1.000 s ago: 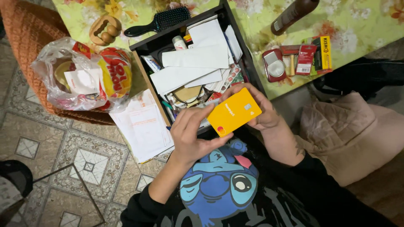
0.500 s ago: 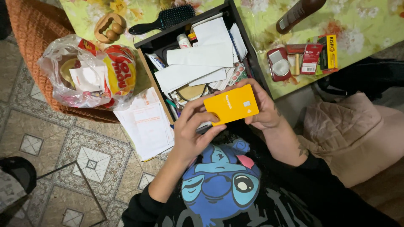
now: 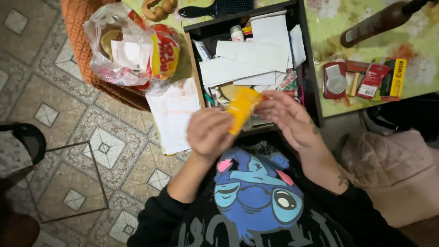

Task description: Organizing and sorting various personal items within a storage drawer.

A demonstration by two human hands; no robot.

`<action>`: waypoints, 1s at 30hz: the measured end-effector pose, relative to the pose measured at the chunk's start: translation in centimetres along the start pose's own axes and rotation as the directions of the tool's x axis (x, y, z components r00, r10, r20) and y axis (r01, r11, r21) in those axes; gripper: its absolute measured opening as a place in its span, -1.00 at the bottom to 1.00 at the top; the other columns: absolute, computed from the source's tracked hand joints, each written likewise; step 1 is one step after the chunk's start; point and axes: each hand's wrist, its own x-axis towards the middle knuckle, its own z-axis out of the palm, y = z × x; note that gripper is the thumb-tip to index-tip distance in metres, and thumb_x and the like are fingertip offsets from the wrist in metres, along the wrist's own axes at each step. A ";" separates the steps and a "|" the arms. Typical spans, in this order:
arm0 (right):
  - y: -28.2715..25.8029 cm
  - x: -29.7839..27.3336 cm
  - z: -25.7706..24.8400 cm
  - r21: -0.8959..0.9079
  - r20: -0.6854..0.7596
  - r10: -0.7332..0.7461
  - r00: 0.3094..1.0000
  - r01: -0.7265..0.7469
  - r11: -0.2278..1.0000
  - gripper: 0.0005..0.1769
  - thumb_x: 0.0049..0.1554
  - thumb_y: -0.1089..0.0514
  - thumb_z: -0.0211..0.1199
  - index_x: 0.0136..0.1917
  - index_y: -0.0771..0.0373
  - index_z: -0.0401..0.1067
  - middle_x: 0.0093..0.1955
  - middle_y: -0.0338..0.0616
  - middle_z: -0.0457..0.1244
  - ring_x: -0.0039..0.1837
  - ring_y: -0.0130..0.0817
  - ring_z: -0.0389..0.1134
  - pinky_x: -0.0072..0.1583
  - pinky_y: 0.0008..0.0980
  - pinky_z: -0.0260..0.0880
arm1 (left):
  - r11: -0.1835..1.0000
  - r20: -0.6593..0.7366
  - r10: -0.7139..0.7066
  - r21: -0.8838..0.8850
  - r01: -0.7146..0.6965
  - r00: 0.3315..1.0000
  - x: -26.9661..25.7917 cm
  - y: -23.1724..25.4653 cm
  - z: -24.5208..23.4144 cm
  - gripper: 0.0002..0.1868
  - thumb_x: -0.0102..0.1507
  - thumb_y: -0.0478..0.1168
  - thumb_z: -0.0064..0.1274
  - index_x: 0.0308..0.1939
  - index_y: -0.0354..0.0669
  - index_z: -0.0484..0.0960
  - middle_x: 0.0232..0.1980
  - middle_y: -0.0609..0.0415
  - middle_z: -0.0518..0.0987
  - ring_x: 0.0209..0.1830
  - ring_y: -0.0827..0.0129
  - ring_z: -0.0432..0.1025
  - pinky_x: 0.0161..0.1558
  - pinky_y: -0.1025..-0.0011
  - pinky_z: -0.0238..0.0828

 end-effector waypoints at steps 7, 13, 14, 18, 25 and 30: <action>-1.4 0.0 -5.7 -0.084 -0.117 -0.118 0.986 0.109 0.990 -0.51 0.44 0.04 0.05 0.49 0.41 0.22 0.22 0.15 0.33 0.27 -0.13 0.38 0.37 -0.14 0.36 | 0.867 -0.079 -0.145 0.471 0.165 0.986 -7.3 -8.5 -3.8 -0.82 0.11 -0.37 0.34 -0.22 -0.14 0.73 -0.10 0.09 0.71 -0.19 0.25 0.60 -0.14 0.39 0.55; -2.1 -0.2 -6.4 -0.127 -0.313 -0.138 0.940 0.103 0.987 -0.60 0.46 0.05 0.03 0.41 0.38 0.27 0.15 0.07 0.34 0.23 -0.15 0.40 0.33 -0.16 0.40 | 0.711 -0.018 -0.298 0.663 0.235 0.954 -15.6 -12.4 -3.4 -0.88 0.22 -0.33 0.29 -0.17 -0.04 0.77 -0.07 0.18 0.70 -0.22 0.28 0.58 -0.17 0.37 0.52; -2.1 -0.3 -6.3 -0.132 -0.308 -0.136 0.942 0.099 0.986 -0.61 0.46 0.06 0.03 0.40 0.38 0.28 0.14 0.06 0.34 0.22 -0.16 0.40 0.33 -0.17 0.39 | 0.700 0.067 -0.428 0.656 0.283 0.901 -16.4 -12.4 -3.3 -0.84 0.27 -0.29 0.26 -0.07 -0.04 0.76 0.01 0.18 0.69 -0.14 0.26 0.58 -0.07 0.34 0.50; -2.1 -0.1 -6.3 -0.141 -0.286 -0.125 0.950 0.088 0.986 -0.63 0.46 0.07 0.02 0.38 0.38 0.30 0.12 0.06 0.35 0.21 -0.16 0.40 0.32 -0.19 0.39 | 0.668 0.329 -0.603 0.706 0.234 0.727 -12.1 -11.0 -4.0 -0.62 0.13 -0.24 0.15 0.03 -0.09 0.72 0.07 0.13 0.65 -0.08 0.26 0.57 0.33 0.01 0.26; 0.6 0.6 -6.7 -0.393 -0.290 -0.139 0.947 0.015 0.919 -0.70 0.41 0.18 0.11 0.34 0.38 0.35 0.11 0.01 0.36 0.18 -0.30 0.39 0.32 -0.33 0.36 | 0.817 0.476 -0.552 0.474 0.328 0.684 -6.3 -7.0 0.2 -0.74 0.24 -0.18 0.19 0.02 0.01 0.71 0.06 0.10 0.63 0.05 0.09 0.46 0.16 0.09 0.31; 2.9 1.4 -6.1 -0.873 -0.235 -0.078 0.969 -0.175 0.454 -0.66 0.19 0.14 0.33 0.21 0.26 0.44 0.07 -0.11 0.38 0.12 -0.33 0.42 0.20 -0.33 0.40 | 0.800 0.553 -0.504 0.589 0.116 0.663 -7.2 -4.3 6.5 -0.53 0.00 -0.07 0.35 -0.08 -0.18 0.67 -0.09 -0.01 0.57 -0.03 0.08 0.45 -0.03 0.14 0.30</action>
